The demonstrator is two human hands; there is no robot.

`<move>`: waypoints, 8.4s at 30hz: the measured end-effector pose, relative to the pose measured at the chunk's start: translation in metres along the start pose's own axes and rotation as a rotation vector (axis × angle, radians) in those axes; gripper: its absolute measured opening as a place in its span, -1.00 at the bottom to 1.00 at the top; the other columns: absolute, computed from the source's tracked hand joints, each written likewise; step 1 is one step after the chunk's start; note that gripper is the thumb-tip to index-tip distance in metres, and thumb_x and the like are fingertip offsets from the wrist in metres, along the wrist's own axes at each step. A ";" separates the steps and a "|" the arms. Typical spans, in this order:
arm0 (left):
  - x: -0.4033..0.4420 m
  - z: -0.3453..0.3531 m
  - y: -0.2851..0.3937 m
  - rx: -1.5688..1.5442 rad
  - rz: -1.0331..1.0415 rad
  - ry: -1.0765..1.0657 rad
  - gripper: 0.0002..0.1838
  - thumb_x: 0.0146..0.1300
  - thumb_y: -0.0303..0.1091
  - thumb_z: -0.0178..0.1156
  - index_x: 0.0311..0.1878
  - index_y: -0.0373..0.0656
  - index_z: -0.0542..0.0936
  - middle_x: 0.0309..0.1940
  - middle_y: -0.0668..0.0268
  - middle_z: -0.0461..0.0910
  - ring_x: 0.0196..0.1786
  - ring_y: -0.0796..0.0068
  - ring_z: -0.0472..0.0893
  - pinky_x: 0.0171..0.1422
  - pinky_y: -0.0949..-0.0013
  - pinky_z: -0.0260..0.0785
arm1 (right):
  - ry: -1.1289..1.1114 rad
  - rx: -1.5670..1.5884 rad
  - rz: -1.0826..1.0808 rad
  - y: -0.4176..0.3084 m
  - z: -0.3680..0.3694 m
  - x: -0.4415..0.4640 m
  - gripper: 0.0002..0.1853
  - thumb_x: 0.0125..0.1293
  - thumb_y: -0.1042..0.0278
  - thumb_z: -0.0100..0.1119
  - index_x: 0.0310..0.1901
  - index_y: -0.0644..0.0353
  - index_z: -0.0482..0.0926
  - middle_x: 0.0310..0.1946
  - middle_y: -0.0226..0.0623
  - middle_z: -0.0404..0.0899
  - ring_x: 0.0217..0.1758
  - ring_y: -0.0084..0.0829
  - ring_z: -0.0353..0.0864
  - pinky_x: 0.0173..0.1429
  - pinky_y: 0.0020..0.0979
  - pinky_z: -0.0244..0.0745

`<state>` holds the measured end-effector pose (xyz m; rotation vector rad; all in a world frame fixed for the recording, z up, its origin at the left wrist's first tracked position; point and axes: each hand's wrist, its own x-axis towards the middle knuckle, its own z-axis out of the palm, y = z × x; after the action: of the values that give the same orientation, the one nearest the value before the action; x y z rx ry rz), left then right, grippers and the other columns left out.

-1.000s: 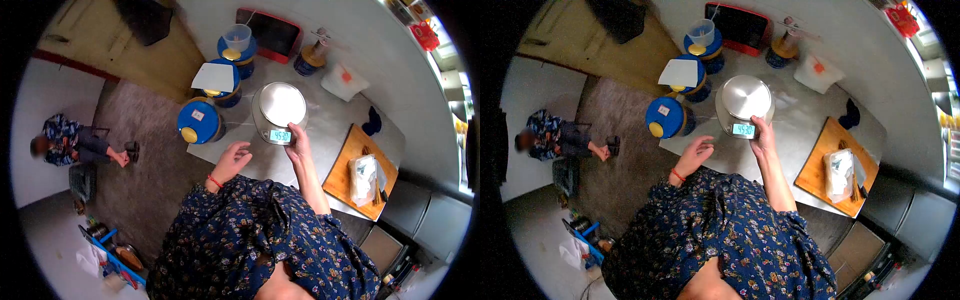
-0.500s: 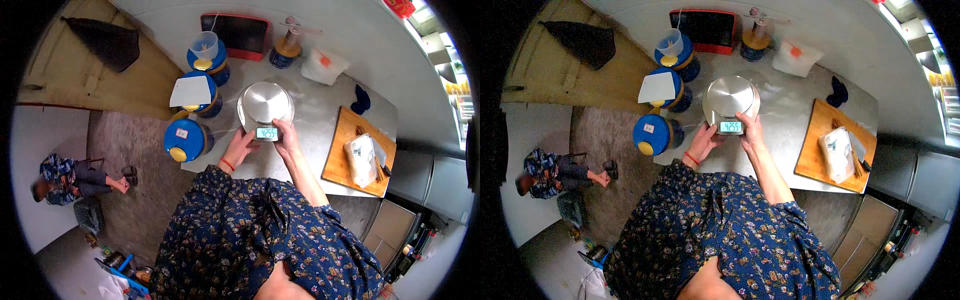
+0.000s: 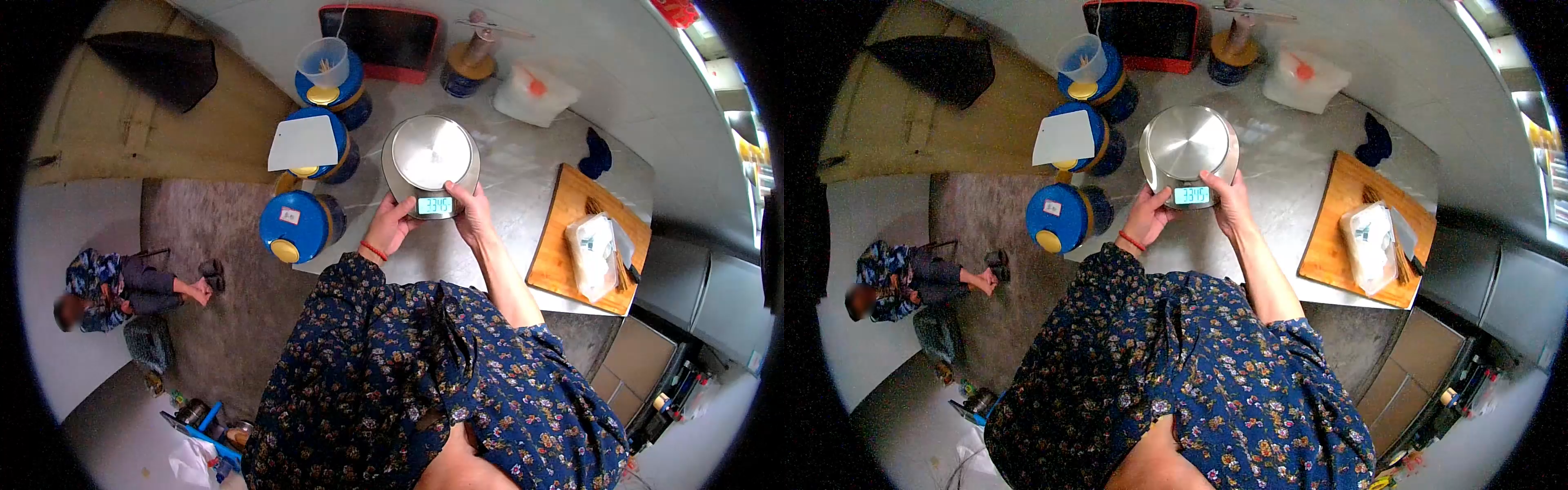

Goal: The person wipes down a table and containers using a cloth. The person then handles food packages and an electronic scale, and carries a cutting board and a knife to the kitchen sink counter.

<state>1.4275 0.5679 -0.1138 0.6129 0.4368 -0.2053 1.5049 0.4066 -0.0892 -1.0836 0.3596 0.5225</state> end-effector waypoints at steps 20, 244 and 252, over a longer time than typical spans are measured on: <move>-0.012 -0.012 0.007 0.063 -0.013 0.025 -0.53 0.33 -0.39 0.10 0.28 -0.17 0.25 0.14 0.20 0.43 0.13 0.25 0.49 0.13 0.09 0.46 | 0.356 -0.424 -0.239 -0.039 -0.019 0.033 -0.60 0.45 0.08 -0.10 -0.11 0.34 0.49 -0.45 -0.24 0.58 -0.43 -0.50 0.53 -0.34 -0.46 0.44; 0.220 0.331 -0.165 2.402 1.041 -0.067 -0.63 -0.01 -0.43 0.12 -0.05 -0.01 0.53 -0.17 0.26 0.47 0.03 0.17 0.42 0.31 -0.02 0.18 | 0.576 -1.771 -0.431 -0.262 -0.523 0.121 -0.16 0.19 -0.15 0.14 0.32 0.34 0.21 0.40 0.10 0.05 0.49 -0.02 -0.03 0.44 0.11 -0.10; 0.127 0.380 -0.150 2.325 1.436 -0.314 -0.59 0.00 -0.39 0.18 0.00 0.08 0.51 -0.09 0.35 0.45 0.08 0.35 0.43 0.35 0.11 0.22 | -0.254 -1.288 -0.578 -0.298 -0.372 -0.040 -0.07 -0.04 -0.01 0.42 0.34 0.22 0.22 0.18 0.02 0.41 0.22 -0.05 0.42 0.29 -0.18 0.32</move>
<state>1.6201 0.2143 0.0295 2.8860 -0.9333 0.7637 1.6313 -0.0470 -0.0080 -2.2208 -0.6237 0.3249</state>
